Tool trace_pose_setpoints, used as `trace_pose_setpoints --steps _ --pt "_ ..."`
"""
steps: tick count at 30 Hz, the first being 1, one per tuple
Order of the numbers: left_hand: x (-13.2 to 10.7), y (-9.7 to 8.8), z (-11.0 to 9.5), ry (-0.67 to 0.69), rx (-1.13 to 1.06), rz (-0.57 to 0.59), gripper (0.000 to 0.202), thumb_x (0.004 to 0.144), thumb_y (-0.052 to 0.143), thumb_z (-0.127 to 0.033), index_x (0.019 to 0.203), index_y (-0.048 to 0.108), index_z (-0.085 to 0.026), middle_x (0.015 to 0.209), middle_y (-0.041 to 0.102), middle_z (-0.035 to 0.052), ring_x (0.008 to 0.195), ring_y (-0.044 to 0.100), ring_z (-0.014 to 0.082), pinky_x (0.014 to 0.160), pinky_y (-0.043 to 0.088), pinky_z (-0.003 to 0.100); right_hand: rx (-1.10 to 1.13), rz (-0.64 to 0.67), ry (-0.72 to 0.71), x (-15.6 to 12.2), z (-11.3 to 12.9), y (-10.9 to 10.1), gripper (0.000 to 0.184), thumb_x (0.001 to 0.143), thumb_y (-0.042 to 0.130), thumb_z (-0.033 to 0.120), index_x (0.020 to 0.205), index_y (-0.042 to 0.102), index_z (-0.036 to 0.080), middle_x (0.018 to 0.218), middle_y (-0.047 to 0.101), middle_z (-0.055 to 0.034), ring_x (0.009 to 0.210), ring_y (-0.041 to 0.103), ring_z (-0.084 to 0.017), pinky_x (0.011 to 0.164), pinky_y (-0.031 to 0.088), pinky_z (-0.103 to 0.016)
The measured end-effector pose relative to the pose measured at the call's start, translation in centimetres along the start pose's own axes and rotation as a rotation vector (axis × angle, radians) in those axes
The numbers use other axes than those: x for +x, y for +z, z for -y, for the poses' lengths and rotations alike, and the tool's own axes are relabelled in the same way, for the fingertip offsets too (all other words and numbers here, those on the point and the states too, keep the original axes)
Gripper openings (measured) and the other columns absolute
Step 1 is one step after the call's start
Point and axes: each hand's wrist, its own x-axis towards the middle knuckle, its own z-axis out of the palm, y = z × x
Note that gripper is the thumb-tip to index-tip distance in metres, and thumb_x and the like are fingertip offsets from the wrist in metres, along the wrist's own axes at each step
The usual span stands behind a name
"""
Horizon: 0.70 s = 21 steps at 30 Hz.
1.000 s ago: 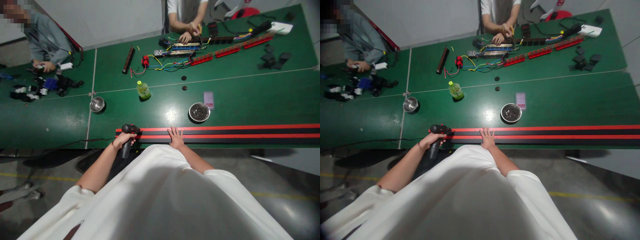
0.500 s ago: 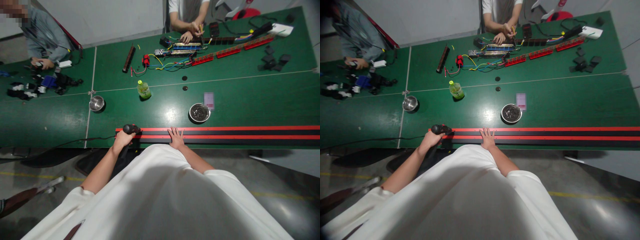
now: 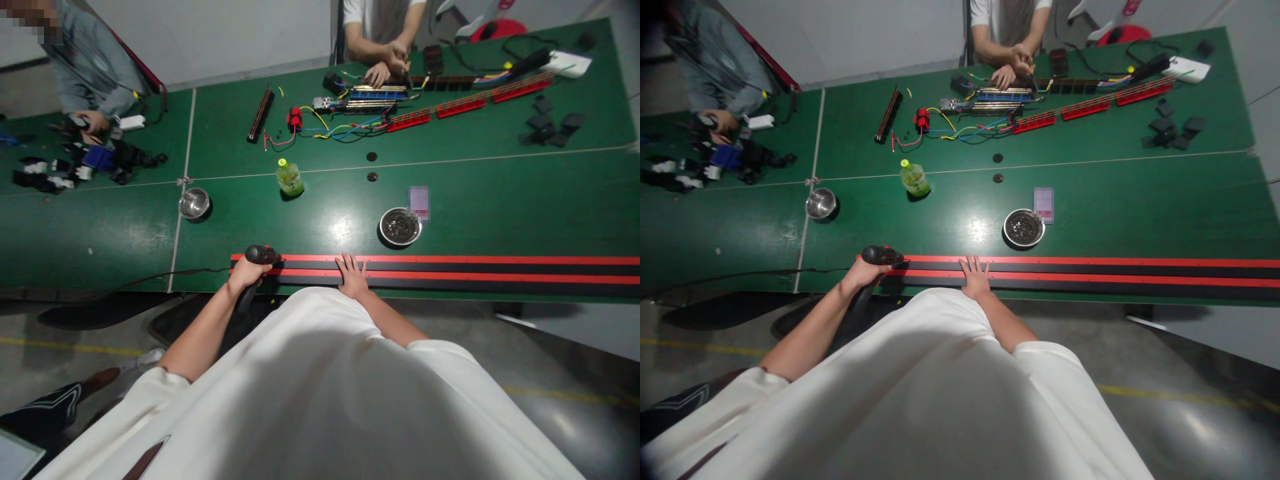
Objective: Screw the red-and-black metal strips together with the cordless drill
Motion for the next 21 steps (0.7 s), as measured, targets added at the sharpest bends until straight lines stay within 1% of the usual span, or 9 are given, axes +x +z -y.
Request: trace_pose_setpoints --steps 6,11,14,17,19,21 --pt "-0.2 0.1 -0.2 -0.016 -0.002 0.067 0.018 0.076 0.083 -0.03 0.076 0.07 -0.018 0.062 0.067 0.0028 0.042 0.056 0.0148 0.042 0.04 0.024 0.001 0.008 -0.001 0.0 0.0 -0.1 0.112 0.078 0.074 0.027 0.174 0.016 0.029 0.182 0.003 -0.01 0.166 -0.003 -0.037 0.127 -0.006 -0.072" --pt "-0.5 0.4 -0.2 -0.004 -0.04 0.033 0.019 0.077 0.082 -0.029 0.073 0.067 -0.018 0.058 0.063 0.0013 0.04 0.054 0.0138 0.04 0.038 0.024 -0.003 0.009 0.007 0.1 0.0 0.0 0.113 0.077 0.074 0.027 0.174 0.016 0.029 0.182 0.003 -0.0089 0.166 -0.002 -0.037 0.126 -0.007 -0.073" --pt "-0.8 0.5 -0.3 -0.045 -0.164 0.024 0.019 0.078 0.082 -0.03 0.081 0.068 -0.017 0.059 0.064 0.0011 0.042 0.054 0.014 0.042 0.041 0.025 -0.004 0.01 0.008 0.1 0.0 0.0 0.113 0.077 0.074 0.027 0.174 0.016 0.029 0.182 0.003 -0.0085 0.166 -0.002 -0.036 0.127 -0.006 -0.073" --pt "-1.4 0.3 -0.4 -0.087 -0.33 0.04 0.029 0.077 0.085 -0.034 0.093 0.07 -0.015 0.066 0.068 0.0027 0.044 0.056 0.0137 0.045 0.045 0.026 -0.005 0.012 0.009 0.1 0.1 -0.1 0.113 0.077 0.074 0.027 0.174 0.016 0.03 0.182 0.004 -0.009 0.166 -0.002 -0.036 0.127 -0.006 -0.072" --pt "-1.8 0.0 -0.5 -0.098 -0.363 0.057 0.034 0.074 0.087 -0.036 0.095 0.07 -0.014 0.069 0.07 0.0036 0.045 0.056 0.0131 0.046 0.045 0.026 -0.001 0.015 0.014 0.0 0.2 -0.4 0.113 0.077 0.075 0.026 0.174 0.017 0.029 0.182 0.005 -0.0093 0.167 -0.001 -0.036 0.127 -0.006 -0.072" --pt "-2.2 -0.2 -0.6 -0.115 -0.365 0.055 0.033 0.074 0.087 -0.035 0.092 0.069 -0.014 0.068 0.07 0.0036 0.044 0.056 0.0127 0.046 0.045 0.026 0.027 0.008 0.022 -0.2 0.5 -0.9 0.111 0.076 0.076 0.029 0.173 0.021 0.028 0.182 0.008 -0.0097 0.167 0.0 -0.037 0.127 -0.007 -0.071"
